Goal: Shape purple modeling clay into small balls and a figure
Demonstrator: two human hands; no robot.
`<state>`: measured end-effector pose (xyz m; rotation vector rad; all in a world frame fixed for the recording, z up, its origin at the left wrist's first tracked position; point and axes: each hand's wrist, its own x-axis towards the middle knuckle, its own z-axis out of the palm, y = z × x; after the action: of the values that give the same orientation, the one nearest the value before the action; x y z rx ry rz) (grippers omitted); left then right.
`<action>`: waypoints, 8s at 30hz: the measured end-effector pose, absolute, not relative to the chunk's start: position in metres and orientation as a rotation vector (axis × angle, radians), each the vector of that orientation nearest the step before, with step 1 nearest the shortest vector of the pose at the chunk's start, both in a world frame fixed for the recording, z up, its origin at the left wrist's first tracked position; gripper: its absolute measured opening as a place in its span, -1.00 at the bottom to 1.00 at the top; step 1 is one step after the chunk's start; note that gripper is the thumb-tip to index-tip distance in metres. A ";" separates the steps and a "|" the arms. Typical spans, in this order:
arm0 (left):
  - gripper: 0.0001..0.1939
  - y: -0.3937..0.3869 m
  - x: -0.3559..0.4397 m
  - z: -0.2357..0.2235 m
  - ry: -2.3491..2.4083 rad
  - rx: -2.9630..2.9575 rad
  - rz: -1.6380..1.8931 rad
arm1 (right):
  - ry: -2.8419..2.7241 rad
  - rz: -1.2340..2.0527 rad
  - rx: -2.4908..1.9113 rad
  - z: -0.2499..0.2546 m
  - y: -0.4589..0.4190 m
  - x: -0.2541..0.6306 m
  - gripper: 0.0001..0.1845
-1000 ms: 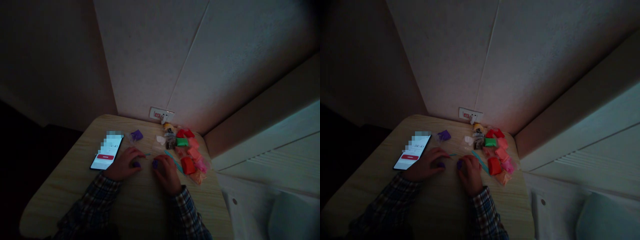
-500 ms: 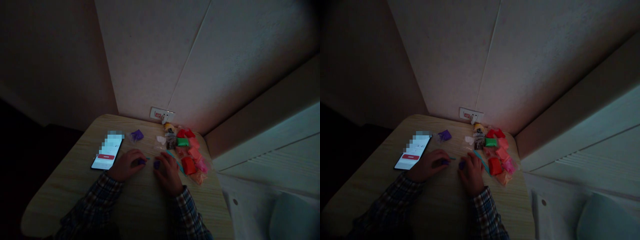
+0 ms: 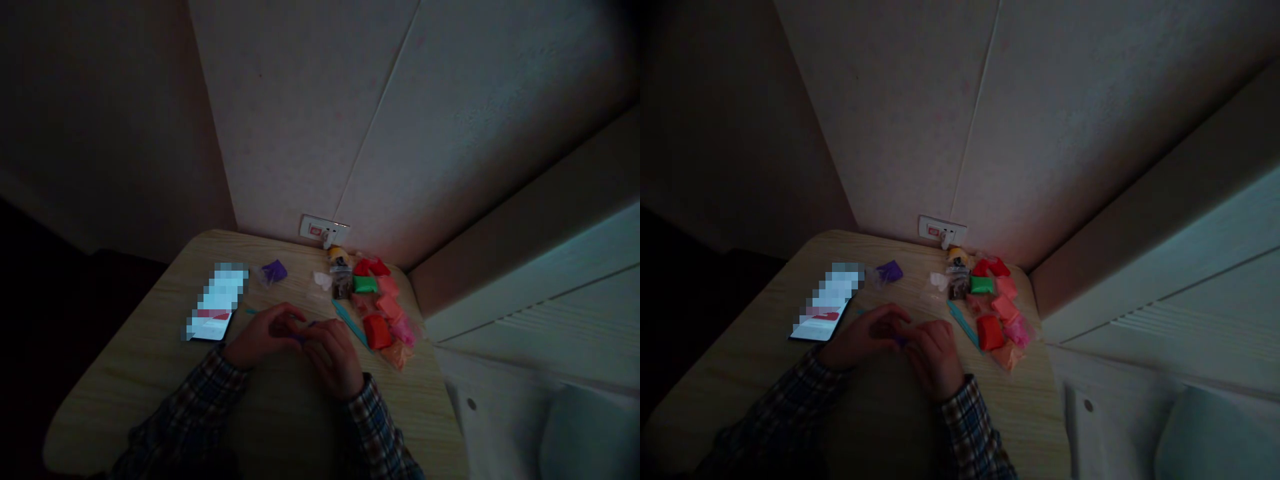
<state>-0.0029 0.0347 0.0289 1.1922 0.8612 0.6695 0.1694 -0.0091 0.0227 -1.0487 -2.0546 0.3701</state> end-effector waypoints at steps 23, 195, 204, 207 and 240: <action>-0.78 0.037 -0.004 0.026 0.855 1.188 0.628 | -1.998 0.359 -1.039 0.017 -0.005 0.169 -0.96; -0.72 0.042 -0.011 0.022 1.061 1.355 0.758 | -1.484 0.670 -1.351 0.018 -0.005 0.180 -0.82; -0.77 0.038 -0.012 0.019 1.173 2.034 0.616 | -1.381 0.664 -1.358 0.015 -0.004 0.182 -0.85; -0.71 0.037 -0.010 0.013 1.187 2.165 0.534 | -1.370 0.664 -1.345 0.014 -0.004 0.182 -0.87; -0.73 0.031 0.018 0.024 1.090 2.280 0.866 | -1.182 0.786 -1.238 0.012 -0.003 0.185 -0.80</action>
<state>0.0183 0.0313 0.0235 2.2802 1.0900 0.8662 0.1853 -0.0032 0.0117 -1.2381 -1.1817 0.7856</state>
